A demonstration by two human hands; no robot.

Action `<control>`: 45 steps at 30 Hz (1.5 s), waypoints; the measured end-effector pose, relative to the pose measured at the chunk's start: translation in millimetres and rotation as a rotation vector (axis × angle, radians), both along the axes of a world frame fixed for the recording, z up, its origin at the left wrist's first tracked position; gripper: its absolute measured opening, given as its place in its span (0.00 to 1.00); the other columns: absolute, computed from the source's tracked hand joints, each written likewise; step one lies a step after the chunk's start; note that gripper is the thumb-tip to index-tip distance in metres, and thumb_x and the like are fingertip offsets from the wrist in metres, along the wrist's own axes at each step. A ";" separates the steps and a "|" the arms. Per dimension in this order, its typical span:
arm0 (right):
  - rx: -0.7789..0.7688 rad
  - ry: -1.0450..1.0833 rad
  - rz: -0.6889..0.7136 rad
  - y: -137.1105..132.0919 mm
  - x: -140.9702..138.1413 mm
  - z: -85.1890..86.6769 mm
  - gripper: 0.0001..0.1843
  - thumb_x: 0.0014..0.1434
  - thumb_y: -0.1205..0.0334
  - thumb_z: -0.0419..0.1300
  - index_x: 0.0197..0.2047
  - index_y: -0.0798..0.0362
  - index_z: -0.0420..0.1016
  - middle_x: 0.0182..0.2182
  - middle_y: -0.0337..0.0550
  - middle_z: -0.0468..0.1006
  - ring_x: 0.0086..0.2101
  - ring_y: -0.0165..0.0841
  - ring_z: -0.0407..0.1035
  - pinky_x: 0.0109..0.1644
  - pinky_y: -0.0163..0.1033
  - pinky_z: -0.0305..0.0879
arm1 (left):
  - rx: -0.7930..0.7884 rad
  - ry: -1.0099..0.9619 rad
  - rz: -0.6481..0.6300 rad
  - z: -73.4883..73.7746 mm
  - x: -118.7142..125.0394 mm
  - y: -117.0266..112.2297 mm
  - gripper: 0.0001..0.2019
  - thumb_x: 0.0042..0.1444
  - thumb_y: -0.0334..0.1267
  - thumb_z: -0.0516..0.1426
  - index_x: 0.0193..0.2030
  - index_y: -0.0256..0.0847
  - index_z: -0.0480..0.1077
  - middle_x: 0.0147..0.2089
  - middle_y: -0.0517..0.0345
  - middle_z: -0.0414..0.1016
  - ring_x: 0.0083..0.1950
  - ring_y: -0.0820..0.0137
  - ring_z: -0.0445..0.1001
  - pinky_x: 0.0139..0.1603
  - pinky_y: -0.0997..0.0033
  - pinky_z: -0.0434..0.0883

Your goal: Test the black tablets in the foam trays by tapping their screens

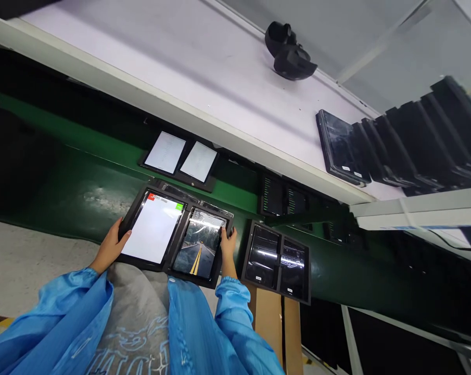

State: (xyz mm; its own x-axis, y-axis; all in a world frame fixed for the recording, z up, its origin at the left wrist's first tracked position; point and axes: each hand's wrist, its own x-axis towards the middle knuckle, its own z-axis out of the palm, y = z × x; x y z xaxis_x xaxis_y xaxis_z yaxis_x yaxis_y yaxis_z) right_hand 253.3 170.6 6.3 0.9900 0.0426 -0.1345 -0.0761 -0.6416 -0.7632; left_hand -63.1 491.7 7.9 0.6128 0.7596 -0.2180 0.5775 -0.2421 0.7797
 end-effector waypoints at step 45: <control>-0.433 -0.241 0.740 11.3 -147.7 36.5 0.54 0.55 0.43 0.65 0.75 0.52 0.44 0.74 0.61 0.43 0.72 0.63 0.33 0.67 0.75 0.40 | 0.264 0.069 -0.084 0.8 -33.4 -3.2 0.36 0.62 0.60 0.47 0.67 0.33 0.59 0.63 0.35 0.65 0.67 0.47 0.62 0.69 0.41 0.60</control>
State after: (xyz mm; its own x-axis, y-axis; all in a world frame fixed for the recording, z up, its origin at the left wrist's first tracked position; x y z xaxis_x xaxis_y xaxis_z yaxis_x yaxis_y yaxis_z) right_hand 105.6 181.9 42.8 0.7324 0.6762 -0.0793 0.6036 -0.6988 -0.3840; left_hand -96.5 488.5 8.7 0.6668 0.7426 -0.0626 0.5963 -0.4813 0.6425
